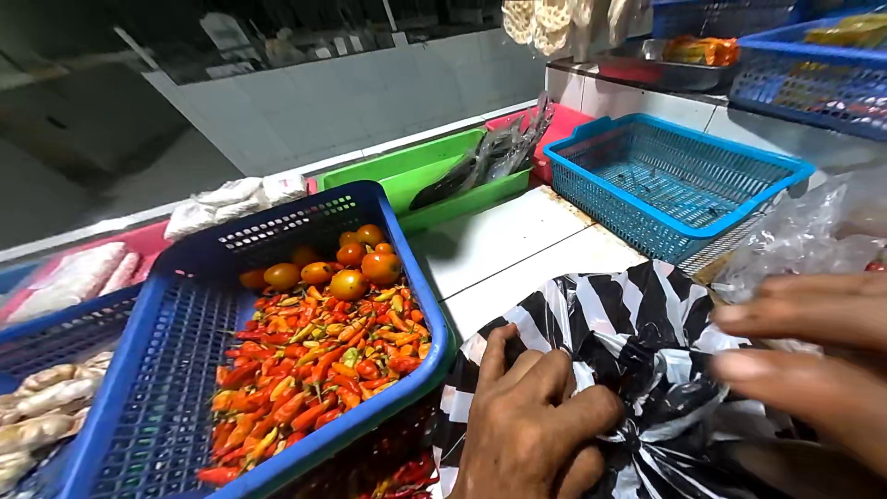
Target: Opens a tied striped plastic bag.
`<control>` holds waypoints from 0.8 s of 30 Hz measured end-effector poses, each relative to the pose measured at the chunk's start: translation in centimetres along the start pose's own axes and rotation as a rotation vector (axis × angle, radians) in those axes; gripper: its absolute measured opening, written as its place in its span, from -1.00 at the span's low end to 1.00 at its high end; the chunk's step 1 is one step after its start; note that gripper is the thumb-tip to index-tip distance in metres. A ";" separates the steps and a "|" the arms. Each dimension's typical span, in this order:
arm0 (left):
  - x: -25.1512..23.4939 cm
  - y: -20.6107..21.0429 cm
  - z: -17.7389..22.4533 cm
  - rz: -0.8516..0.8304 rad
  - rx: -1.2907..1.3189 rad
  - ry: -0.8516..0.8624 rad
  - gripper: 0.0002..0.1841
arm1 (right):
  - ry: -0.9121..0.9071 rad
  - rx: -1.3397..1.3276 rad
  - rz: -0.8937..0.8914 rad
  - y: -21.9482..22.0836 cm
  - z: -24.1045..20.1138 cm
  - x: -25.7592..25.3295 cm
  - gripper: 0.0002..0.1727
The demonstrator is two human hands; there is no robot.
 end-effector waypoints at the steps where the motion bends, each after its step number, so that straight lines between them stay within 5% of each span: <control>1: 0.0 0.0 0.0 -0.003 0.006 0.003 -0.56 | -0.028 0.006 0.030 0.9 0.2 0.2 -0.73; 3: -0.1 -0.1 0.0 0.002 0.011 -0.003 -0.54 | -0.129 -0.106 0.083 2.4 0.5 0.8 -0.86; 5: -0.1 -0.2 -0.1 -0.001 -0.023 -0.018 -0.51 | -0.159 -0.222 0.060 2.1 0.8 1.0 -0.78; 10: -0.2 0.1 -0.2 -0.012 -0.094 -0.040 -0.43 | -0.087 -0.586 -0.091 1.2 1.8 0.9 -0.76; 14: -0.1 0.3 0.0 -0.022 -0.120 -0.034 -0.46 | 0.064 -0.881 -0.028 1.7 3.2 1.0 -0.81; 18: -0.1 0.6 0.2 -0.024 -0.176 -0.014 -0.53 | 0.066 -0.915 0.006 1.4 3.5 1.2 -0.81; 24: 0.0 0.3 0.2 -0.055 -0.189 -0.029 -0.38 | 0.070 -1.054 -0.154 2.7 3.1 1.5 -0.73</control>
Point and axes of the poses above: each hand's wrist, its own x-axis away from the middle knuckle, its own y-axis out of the palm, z = x × y, the point moved 9 cm from there along -x, towards the middle knuckle, and after that the axes turned 1 degree about -x, right-handed, at the moved point
